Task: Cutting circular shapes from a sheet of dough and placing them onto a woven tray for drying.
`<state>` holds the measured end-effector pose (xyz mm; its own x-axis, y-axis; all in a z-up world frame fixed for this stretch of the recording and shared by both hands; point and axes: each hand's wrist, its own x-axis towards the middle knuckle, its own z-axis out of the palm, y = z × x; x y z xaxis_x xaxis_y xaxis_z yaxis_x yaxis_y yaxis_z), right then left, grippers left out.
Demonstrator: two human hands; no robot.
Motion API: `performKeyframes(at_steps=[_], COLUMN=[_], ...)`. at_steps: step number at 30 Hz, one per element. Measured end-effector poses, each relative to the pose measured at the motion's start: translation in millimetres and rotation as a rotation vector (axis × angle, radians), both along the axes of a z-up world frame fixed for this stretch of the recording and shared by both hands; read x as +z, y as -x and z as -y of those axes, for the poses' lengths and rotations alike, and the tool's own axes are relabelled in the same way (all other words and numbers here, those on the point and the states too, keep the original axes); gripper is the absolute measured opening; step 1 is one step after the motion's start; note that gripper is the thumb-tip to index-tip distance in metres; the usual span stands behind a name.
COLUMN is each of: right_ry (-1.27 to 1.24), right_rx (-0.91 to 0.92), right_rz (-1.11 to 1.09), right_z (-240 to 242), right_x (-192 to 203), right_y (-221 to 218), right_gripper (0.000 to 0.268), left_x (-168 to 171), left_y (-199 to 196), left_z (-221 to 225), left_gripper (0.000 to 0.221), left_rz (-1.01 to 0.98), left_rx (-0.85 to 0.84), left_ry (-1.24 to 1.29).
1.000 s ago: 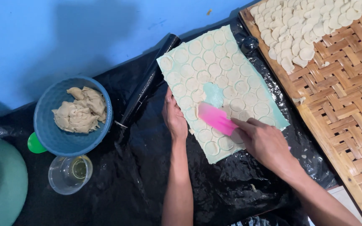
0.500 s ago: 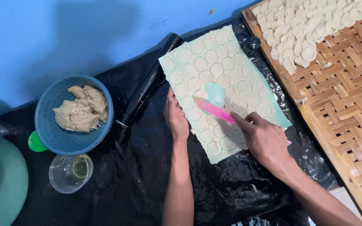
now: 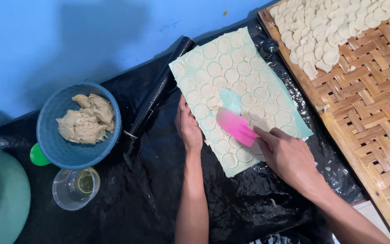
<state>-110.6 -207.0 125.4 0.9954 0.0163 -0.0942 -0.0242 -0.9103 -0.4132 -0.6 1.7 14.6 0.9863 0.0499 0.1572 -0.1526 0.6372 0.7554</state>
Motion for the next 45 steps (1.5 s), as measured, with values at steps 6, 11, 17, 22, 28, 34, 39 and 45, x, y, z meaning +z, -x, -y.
performKeyframes(at_steps=[6, 11, 17, 22, 28, 34, 39, 45], right_ry=[-0.042, -0.103, -0.309, -0.384, -0.739, -0.779, -0.655, -0.343], right_rx=[0.026, 0.050, 0.030, -0.096, -0.016, -0.207, -0.466, -0.671], right_rz=[-0.003, -0.026, -0.138, -0.444, -0.365, -0.326, 0.017, 0.125], right_z=[-2, -5, 7, 13, 36, 77, 134, 193], right_x=[-5, -10, -33, -37, -63, -67, -61, -56], right_y=[-8, -13, -19, -22, -16, -5, -2, -10], right_gripper=[0.035, 0.037, 0.036, 0.035, 0.038, 0.039, 0.033, 0.038], left_x=[-3, -3, -7, -9, -7, -6, -13, -10], left_y=[0, 1, -1, -3, -2, -1, -3, -3], left_z=[-1, -2, -2, -2, -1, -3, -3, -4], left_gripper=[0.067, 0.069, 0.072, 0.075, 0.076, 0.074, 0.073, 0.074], left_rz=[-0.001, 0.007, -0.009, -0.031, -0.047, -0.048, -0.052, -0.082], left_rx=[0.003, 0.006, 0.010, -0.012, 0.004, -0.040, -0.016, -0.015], left_ry=[-0.006, -0.020, -0.018, 0.025, -0.006, 0.047, 0.003, -0.027])
